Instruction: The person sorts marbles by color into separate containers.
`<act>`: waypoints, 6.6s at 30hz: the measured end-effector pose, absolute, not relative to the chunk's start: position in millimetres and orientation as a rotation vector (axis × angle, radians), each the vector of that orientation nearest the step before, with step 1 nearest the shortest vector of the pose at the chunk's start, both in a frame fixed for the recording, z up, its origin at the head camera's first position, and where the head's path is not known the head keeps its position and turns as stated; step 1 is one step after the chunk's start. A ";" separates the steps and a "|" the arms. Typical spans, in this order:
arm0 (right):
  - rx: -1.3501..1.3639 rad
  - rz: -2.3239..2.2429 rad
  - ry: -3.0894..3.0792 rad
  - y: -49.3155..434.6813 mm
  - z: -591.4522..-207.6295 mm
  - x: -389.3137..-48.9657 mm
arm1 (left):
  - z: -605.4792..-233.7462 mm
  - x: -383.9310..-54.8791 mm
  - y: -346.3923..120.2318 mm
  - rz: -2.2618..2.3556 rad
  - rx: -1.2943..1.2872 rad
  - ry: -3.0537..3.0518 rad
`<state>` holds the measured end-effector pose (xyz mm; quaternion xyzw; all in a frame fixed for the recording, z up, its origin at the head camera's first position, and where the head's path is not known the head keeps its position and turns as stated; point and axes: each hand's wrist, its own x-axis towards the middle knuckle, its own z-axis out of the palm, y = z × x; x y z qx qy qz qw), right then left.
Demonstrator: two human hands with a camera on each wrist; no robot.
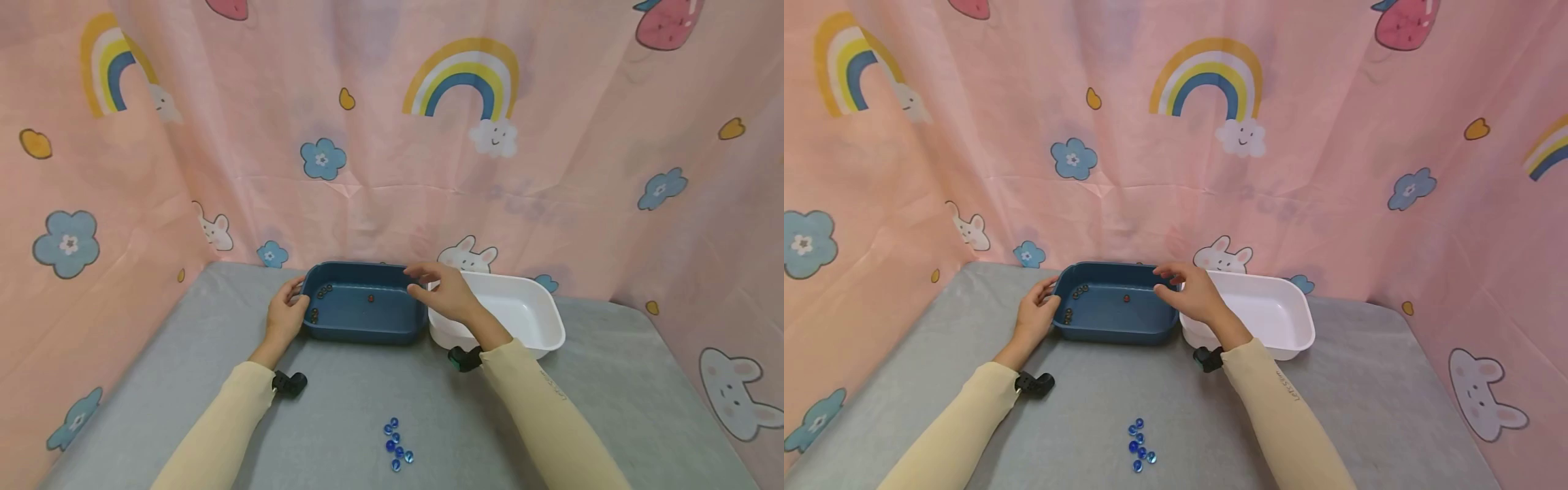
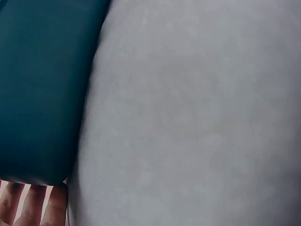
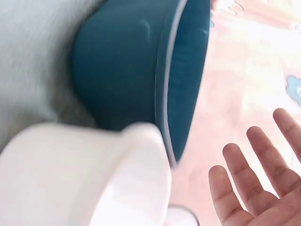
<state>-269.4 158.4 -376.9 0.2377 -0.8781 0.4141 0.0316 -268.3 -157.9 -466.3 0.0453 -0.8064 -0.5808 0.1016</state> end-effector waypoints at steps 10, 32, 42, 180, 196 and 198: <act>0.612 1.270 -2.703 208.2 -373.7 -260.6 | -468.8 -268.4 -158.6 -1.727 0.101 -2.369; 0.422 1.027 -2.613 306.5 -382.0 -233.8 | -461.1 -267.2 -161.9 -1.626 0.074 -2.444; 0.156 1.001 -2.588 348.4 -394.4 -220.5 | -458.1 -267.5 -164.5 -1.565 0.062 -2.487; -0.435 1.244 -2.636 350.5 -446.7 -242.9 | -460.0 -127.5 -66.0 -1.281 -0.870 -2.969; -0.436 1.225 -2.636 351.2 -447.5 -243.1 | -457.9 -127.0 -65.7 -1.308 -0.846 -2.987; -0.426 1.230 -2.628 351.9 -448.3 -243.0 | -458.1 -127.2 -65.4 -1.298 -0.847 -2.982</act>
